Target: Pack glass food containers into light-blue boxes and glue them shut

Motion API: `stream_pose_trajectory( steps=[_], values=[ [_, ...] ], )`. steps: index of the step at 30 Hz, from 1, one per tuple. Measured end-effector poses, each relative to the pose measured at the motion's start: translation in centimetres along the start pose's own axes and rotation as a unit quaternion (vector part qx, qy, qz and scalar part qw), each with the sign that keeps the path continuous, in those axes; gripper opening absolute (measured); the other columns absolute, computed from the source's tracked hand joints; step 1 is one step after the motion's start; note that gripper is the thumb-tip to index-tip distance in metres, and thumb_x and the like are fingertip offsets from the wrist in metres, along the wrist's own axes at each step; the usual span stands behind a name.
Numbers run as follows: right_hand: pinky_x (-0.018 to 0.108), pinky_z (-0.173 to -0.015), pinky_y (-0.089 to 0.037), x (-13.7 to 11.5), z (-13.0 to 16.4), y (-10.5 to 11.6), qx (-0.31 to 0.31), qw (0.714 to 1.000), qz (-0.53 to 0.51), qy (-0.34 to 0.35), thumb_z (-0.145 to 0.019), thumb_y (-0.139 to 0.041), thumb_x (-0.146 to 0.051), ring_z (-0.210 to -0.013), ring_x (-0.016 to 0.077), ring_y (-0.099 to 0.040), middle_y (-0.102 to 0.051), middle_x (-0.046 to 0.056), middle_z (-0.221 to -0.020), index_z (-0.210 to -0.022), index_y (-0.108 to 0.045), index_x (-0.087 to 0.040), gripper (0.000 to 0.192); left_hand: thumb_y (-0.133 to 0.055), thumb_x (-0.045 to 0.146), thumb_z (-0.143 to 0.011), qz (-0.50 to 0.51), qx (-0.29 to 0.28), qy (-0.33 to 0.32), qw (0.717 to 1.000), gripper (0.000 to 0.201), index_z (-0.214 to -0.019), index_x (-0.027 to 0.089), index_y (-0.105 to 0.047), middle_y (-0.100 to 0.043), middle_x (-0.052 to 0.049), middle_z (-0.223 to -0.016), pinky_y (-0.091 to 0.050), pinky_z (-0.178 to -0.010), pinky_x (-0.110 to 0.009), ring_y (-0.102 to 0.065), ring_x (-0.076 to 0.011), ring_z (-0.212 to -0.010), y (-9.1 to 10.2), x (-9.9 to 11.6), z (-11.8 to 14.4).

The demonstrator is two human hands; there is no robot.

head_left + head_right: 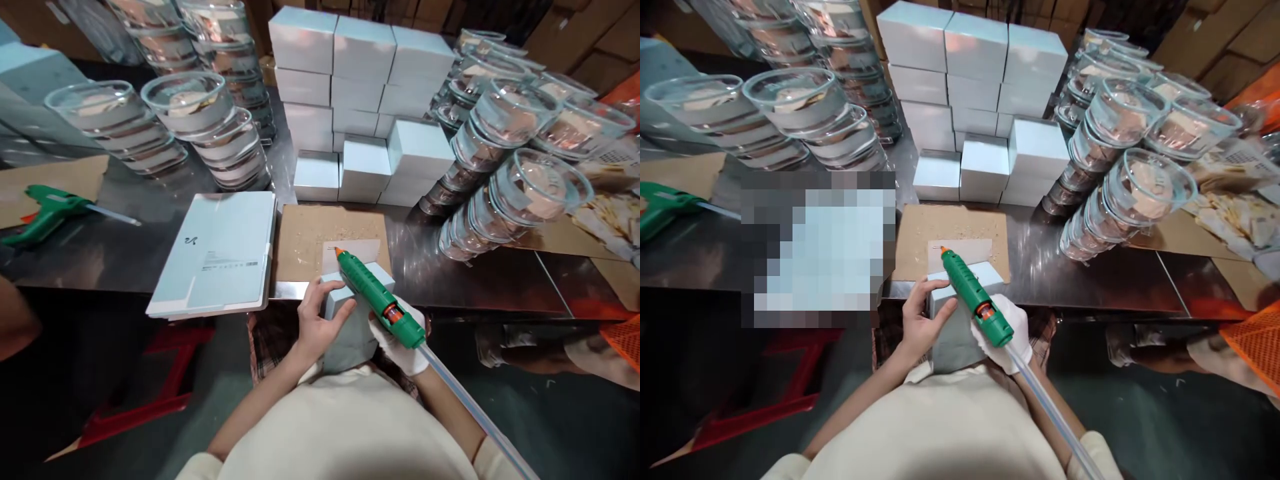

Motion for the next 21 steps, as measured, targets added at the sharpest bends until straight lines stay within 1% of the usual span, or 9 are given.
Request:
stream_pose_trajectory(
  steps=[5,8,11,13,14,16,18,19,21],
  values=[
    [0.037,-0.062,-0.061,4.0,0.4,1.9,0.052,0.993,-0.032,-0.104,-0.080,-0.079,-0.049,-0.059,0.0212,-0.066,-0.073,0.006,-0.071,-0.081,-0.071,-0.021,0.029,-0.077,0.038,-0.091,0.002,0.009,0.037,0.999,0.022,-0.108,0.025,-0.072,-0.072,-0.004,-0.105,-0.050,-0.095,-0.034,-0.066,-0.0218,-0.104,1.0,-1.0,0.4],
    [0.033,-0.053,-0.056,6.6,-0.6,2.5,0.082,0.974,-0.073,-0.200,-0.074,-0.081,-0.056,-0.053,0.0194,-0.063,-0.071,0.005,-0.063,-0.073,-0.070,-0.019,0.039,-0.077,0.038,-0.092,0.017,0.003,0.059,0.998,0.022,-0.108,0.025,-0.072,-0.072,-0.003,-0.105,-0.050,-0.095,-0.033,-0.066,-0.0216,-0.104,1.5,-1.7,0.4],
    [0.030,-0.047,-0.050,8.5,-3.1,1.6,0.042,0.939,-0.152,-0.306,-0.073,-0.075,-0.067,-0.047,0.0173,-0.059,-0.071,0.005,-0.061,-0.083,-0.075,-0.017,0.050,-0.076,0.041,-0.092,0.043,-0.013,0.074,0.996,0.023,-0.108,0.024,-0.072,-0.072,-0.004,-0.105,-0.050,-0.095,-0.034,-0.066,-0.0220,-0.104,1.6,-2.2,0.4],
    [0.031,-0.047,-0.050,9.2,-5.1,1.4,0.007,0.924,-0.160,-0.346,-0.078,-0.065,-0.072,-0.046,0.0189,-0.060,-0.072,0.008,-0.062,-0.086,-0.076,-0.016,0.058,-0.076,0.042,-0.091,0.056,-0.019,0.074,0.995,0.025,-0.108,0.024,-0.072,-0.071,-0.005,-0.106,-0.050,-0.096,-0.034,-0.065,-0.0222,-0.104,1.7,-2.4,0.4],
    [0.033,-0.049,-0.051,9.4,-5.9,1.6,-0.002,0.922,-0.145,-0.358,-0.081,-0.061,-0.072,-0.048,0.0204,-0.062,-0.072,0.009,-0.062,-0.082,-0.076,-0.016,0.058,-0.076,0.043,-0.091,0.061,-0.021,0.073,0.995,0.026,-0.107,0.024,-0.072,-0.071,-0.005,-0.105,-0.050,-0.095,-0.034,-0.065,-0.0223,-0.103,1.7,-2.3,0.4],
    [0.033,-0.054,-0.053,9.6,-7.1,2.8,-0.003,0.925,-0.095,-0.367,-0.081,-0.066,-0.066,-0.057,0.0240,-0.067,-0.071,0.012,-0.061,-0.064,-0.070,-0.018,0.051,-0.076,0.046,-0.091,0.069,-0.024,0.075,0.995,0.027,-0.107,0.024,-0.072,-0.070,-0.005,-0.102,-0.050,-0.091,-0.033,-0.065,-0.0219,-0.100,1.8,-2.3,0.4],
    [0.032,-0.065,-0.054,8.9,-7.6,4.5,0.030,0.937,0.009,-0.348,-0.078,-0.074,-0.056,-0.076,0.0277,-0.073,-0.073,0.014,-0.067,-0.056,-0.065,-0.020,0.044,-0.075,0.048,-0.091,0.075,-0.023,0.080,0.994,0.029,-0.107,0.024,-0.072,-0.068,-0.005,-0.100,-0.050,-0.086,-0.032,-0.065,-0.0214,-0.096,1.9,-2.2,0.4],
    [0.032,-0.072,-0.055,8.2,-7.7,5.0,0.058,0.945,0.059,-0.317,-0.077,-0.076,-0.052,-0.088,0.0291,-0.074,-0.076,0.014,-0.076,-0.059,-0.068,-0.020,0.038,-0.075,0.049,-0.091,0.076,-0.023,0.083,0.993,0.030,-0.107,0.024,-0.072,-0.068,-0.004,-0.100,-0.050,-0.084,-0.032,-0.065,-0.0212,-0.094,1.9,-2.2,0.4],
    [0.034,-0.085,-0.057,6.2,-7.8,5.0,0.096,0.965,0.080,-0.231,-0.079,-0.075,-0.052,-0.105,0.0293,-0.073,-0.081,0.013,-0.099,-0.082,-0.080,-0.020,0.032,-0.074,0.051,-0.091,0.077,-0.030,0.085,0.993,0.031,-0.106,0.024,-0.072,-0.068,-0.005,-0.099,-0.051,-0.086,-0.033,-0.065,-0.0213,-0.094,1.8,-2.1,0.5]
  ],
)
Point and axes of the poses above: each hand's wrist, its own z-axis away from the middle knuckle, its own y-axis out of the back of the hand, x = y × z, the point moved 3 cm from there along -z, towards the middle knuckle
